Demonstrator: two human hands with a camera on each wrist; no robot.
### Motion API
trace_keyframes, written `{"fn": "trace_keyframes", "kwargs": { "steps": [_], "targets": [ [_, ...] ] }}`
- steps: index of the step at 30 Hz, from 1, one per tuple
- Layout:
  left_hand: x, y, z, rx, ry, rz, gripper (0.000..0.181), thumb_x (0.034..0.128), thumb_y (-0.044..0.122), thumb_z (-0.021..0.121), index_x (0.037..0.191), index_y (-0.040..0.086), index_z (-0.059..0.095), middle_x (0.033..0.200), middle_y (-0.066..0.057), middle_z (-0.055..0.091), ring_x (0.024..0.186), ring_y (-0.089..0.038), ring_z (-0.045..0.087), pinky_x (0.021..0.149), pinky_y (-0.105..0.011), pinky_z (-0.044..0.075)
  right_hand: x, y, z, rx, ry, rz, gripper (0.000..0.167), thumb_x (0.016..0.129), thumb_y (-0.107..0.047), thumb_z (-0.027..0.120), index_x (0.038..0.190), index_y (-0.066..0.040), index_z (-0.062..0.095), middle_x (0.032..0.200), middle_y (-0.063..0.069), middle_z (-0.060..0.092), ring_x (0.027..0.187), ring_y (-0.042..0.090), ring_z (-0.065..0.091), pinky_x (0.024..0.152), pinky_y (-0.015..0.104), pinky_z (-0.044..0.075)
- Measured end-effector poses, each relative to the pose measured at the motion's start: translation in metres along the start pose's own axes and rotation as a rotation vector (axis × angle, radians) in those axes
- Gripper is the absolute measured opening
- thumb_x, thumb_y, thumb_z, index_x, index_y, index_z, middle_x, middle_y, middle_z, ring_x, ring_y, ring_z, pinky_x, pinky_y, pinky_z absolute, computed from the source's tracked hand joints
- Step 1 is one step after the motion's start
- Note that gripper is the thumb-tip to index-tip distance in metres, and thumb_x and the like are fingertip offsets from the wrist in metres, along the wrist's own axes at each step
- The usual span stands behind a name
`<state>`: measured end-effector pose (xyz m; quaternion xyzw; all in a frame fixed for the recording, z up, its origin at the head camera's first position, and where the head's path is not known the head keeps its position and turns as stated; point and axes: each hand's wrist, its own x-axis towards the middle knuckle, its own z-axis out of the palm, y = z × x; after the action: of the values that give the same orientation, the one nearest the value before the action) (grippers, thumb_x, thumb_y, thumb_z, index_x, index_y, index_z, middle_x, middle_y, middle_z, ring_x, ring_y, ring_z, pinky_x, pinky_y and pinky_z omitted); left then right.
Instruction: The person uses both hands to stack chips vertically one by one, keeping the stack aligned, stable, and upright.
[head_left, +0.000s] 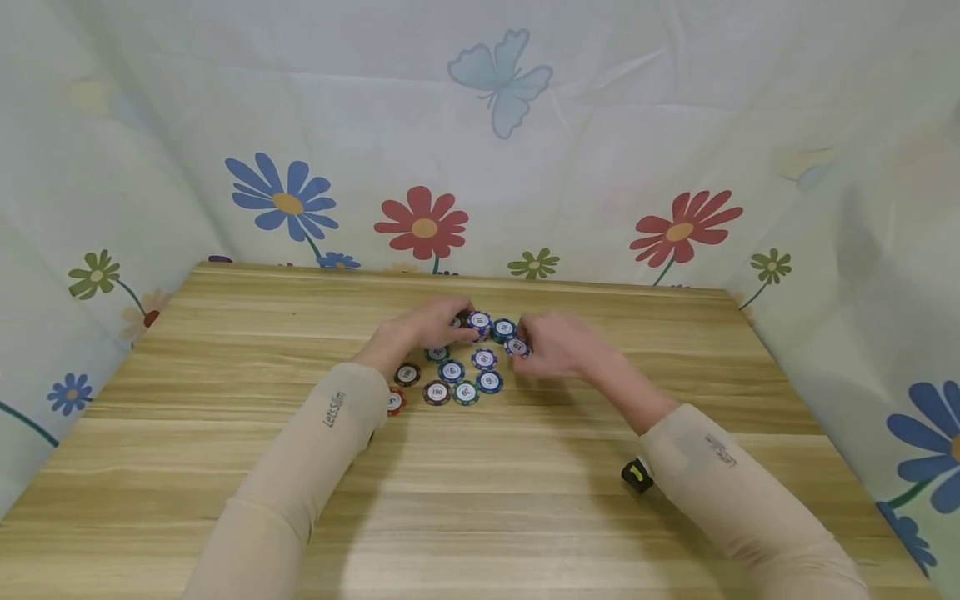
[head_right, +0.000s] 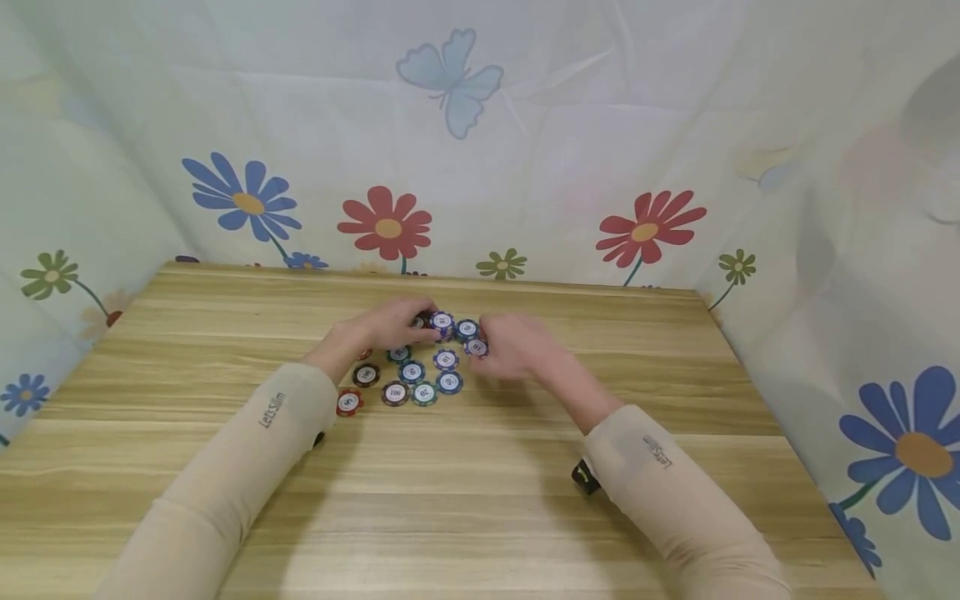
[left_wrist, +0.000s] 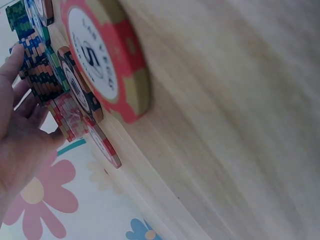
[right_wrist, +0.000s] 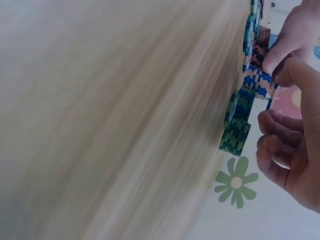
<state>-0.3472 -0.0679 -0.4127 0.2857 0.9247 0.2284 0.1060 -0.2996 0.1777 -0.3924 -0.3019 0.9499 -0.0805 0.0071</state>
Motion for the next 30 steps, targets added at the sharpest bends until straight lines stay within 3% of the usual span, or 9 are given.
{"fn": "trace_keyframes", "kwargs": {
  "steps": [12,23,30],
  "targets": [
    [0.001,-0.001,0.000,-0.015,-0.005,-0.008,0.038,0.1018,0.035,0.066,0.128,0.009,0.060,0.117,-0.005,0.064,0.102,-0.020,0.058,0.096,-0.036,0.047,0.021,-0.008,0.003,0.038,0.016,0.111,0.038,0.088,-0.038,0.072,0.104,-0.005,0.066,0.075,0.003,0.061,0.059,0.018,0.056,0.051,0.032,0.045],
    [0.000,-0.004,0.002,0.000,0.008,0.025,0.034,0.1023,0.034,0.066,0.125,0.008,0.061,0.113,-0.005,0.064,0.099,-0.020,0.058,0.094,-0.035,0.047,0.040,-0.014,0.006,0.035,0.014,0.123,0.045,0.088,-0.043,0.071,0.109,-0.004,0.067,0.078,0.004,0.064,0.062,0.018,0.059,0.052,0.031,0.047],
    [0.000,-0.002,0.000,0.003,0.007,0.042,0.035,0.1026,0.033,0.066,0.125,0.007,0.061,0.115,-0.007,0.065,0.101,-0.021,0.058,0.096,-0.037,0.047,0.048,-0.016,0.007,0.017,-0.033,0.134,0.045,0.089,-0.042,0.071,0.112,-0.004,0.066,0.083,0.004,0.064,0.066,0.018,0.060,0.055,0.031,0.047]
  ]
}}
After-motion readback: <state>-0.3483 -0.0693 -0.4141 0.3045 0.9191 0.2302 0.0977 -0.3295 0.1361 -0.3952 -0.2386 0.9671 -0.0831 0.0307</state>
